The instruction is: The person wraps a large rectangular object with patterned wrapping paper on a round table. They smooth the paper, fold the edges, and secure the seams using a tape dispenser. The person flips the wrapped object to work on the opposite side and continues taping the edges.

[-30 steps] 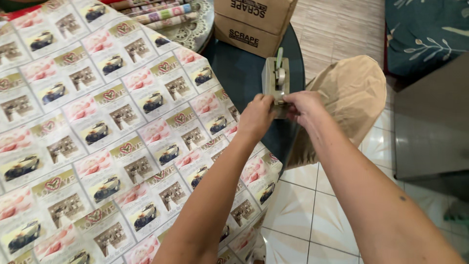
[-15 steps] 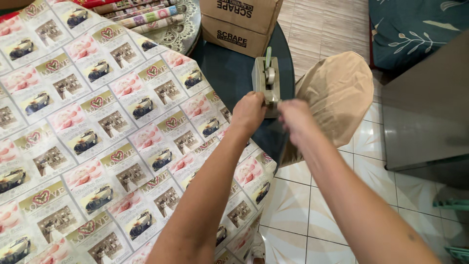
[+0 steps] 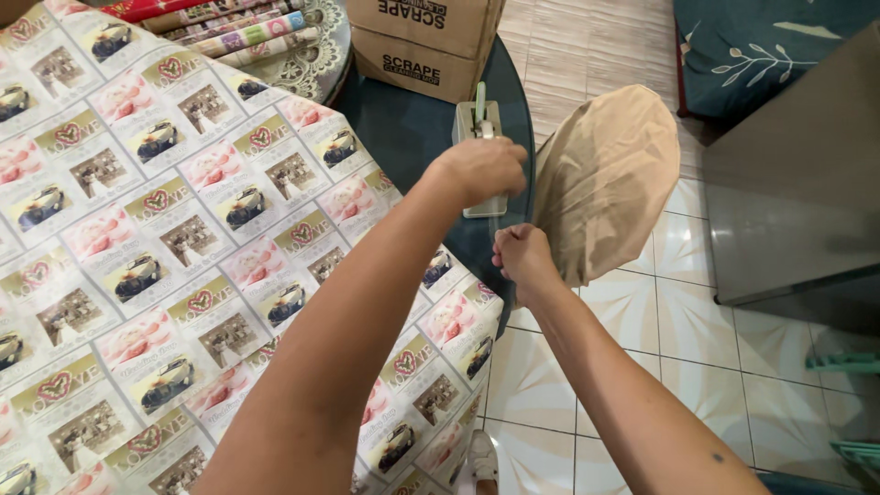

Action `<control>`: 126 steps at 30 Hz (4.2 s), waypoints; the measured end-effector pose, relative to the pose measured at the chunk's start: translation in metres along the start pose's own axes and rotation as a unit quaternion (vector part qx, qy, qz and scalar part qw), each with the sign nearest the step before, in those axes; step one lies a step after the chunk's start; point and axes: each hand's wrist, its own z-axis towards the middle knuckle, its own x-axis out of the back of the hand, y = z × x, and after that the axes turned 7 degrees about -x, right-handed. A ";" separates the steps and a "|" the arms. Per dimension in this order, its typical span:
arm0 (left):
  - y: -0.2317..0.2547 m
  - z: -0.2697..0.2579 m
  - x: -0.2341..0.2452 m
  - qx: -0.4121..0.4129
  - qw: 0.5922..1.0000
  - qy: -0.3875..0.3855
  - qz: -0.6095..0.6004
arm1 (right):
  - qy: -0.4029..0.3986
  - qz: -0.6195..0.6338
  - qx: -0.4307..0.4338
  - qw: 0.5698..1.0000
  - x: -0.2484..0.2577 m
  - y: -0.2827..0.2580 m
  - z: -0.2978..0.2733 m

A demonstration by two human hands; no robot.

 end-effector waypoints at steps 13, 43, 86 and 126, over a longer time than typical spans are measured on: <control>0.015 0.018 -0.002 -0.053 0.979 -0.120 0.158 | 0.007 -0.035 0.032 0.999 0.011 0.002 0.010; -0.017 -0.105 -0.005 0.260 0.931 -0.072 -0.246 | -0.236 -0.293 0.164 0.912 0.008 -0.078 0.002; 0.004 -0.141 -0.086 0.569 0.787 0.047 -0.233 | -0.183 -0.697 0.248 0.647 -0.126 -0.105 0.049; -0.045 -0.095 -0.074 0.338 0.927 -0.134 -0.095 | 0.080 -0.275 0.264 0.921 -0.088 -0.017 0.011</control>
